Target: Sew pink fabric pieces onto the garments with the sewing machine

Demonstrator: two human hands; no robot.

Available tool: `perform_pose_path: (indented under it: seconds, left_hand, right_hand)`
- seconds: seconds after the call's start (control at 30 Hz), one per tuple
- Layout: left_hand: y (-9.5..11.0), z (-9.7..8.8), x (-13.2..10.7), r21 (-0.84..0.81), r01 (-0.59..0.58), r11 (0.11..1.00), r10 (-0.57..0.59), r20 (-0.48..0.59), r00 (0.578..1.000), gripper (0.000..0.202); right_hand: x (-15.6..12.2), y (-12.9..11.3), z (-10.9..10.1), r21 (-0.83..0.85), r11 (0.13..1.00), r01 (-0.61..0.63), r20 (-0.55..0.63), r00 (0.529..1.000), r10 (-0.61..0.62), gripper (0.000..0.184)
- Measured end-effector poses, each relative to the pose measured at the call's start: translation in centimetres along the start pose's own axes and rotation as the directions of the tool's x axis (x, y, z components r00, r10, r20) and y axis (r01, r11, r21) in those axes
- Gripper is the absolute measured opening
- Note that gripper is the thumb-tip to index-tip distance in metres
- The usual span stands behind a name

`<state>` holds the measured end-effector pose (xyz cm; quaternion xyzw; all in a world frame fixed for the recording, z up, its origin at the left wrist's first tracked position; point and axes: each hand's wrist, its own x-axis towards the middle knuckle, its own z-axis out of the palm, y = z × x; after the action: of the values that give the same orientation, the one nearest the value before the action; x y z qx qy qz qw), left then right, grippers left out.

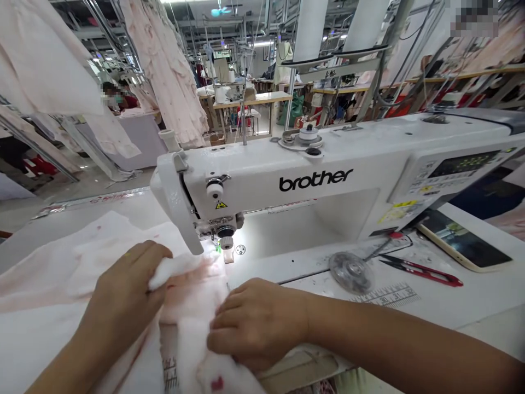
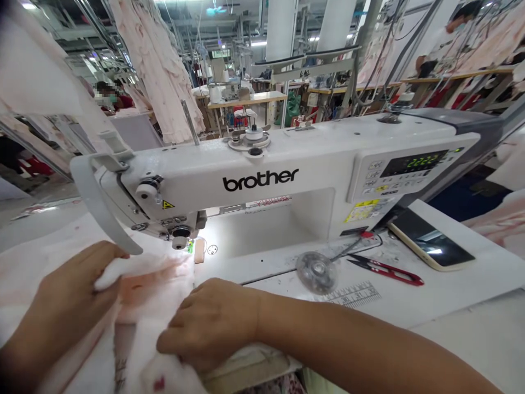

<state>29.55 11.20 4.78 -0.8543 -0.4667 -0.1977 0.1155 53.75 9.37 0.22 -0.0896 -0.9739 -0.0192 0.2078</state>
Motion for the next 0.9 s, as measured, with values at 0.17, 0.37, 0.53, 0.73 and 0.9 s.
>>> perform_pose_path:
  seconds: [0.17,0.37,0.53,0.73,0.9]
  left_hand:
    - [1.6,1.0,1.3,-0.122,-0.078,0.99,0.088,0.084,0.993,0.006]
    - [1.5,3.0,-0.4,-0.157,0.07,0.985,-0.041,0.177,0.983,0.02]
    - [1.2,2.8,-0.6,-0.125,-0.183,0.975,0.178,-0.052,0.983,0.027]
    - [1.8,3.2,-0.4,-0.361,-0.114,0.925,0.132,0.025,0.991,0.024]
    - [2.2,2.9,-0.2,-0.485,0.255,0.837,-0.135,0.269,0.954,0.016]
  right_hand:
    - [0.0,0.7,0.2,0.214,0.976,0.051,0.029,0.998,-0.059,0.016]
    - [0.2,1.6,0.9,0.175,0.89,-0.421,-0.095,0.893,0.441,0.025]
    - [0.3,1.6,0.8,0.212,0.828,-0.519,-0.048,0.841,0.539,0.028]
    - [0.5,2.3,-0.1,0.435,0.71,-0.553,0.126,0.818,0.561,0.025]
    - [0.0,3.3,0.1,0.475,0.756,-0.451,0.154,0.888,0.433,0.037]
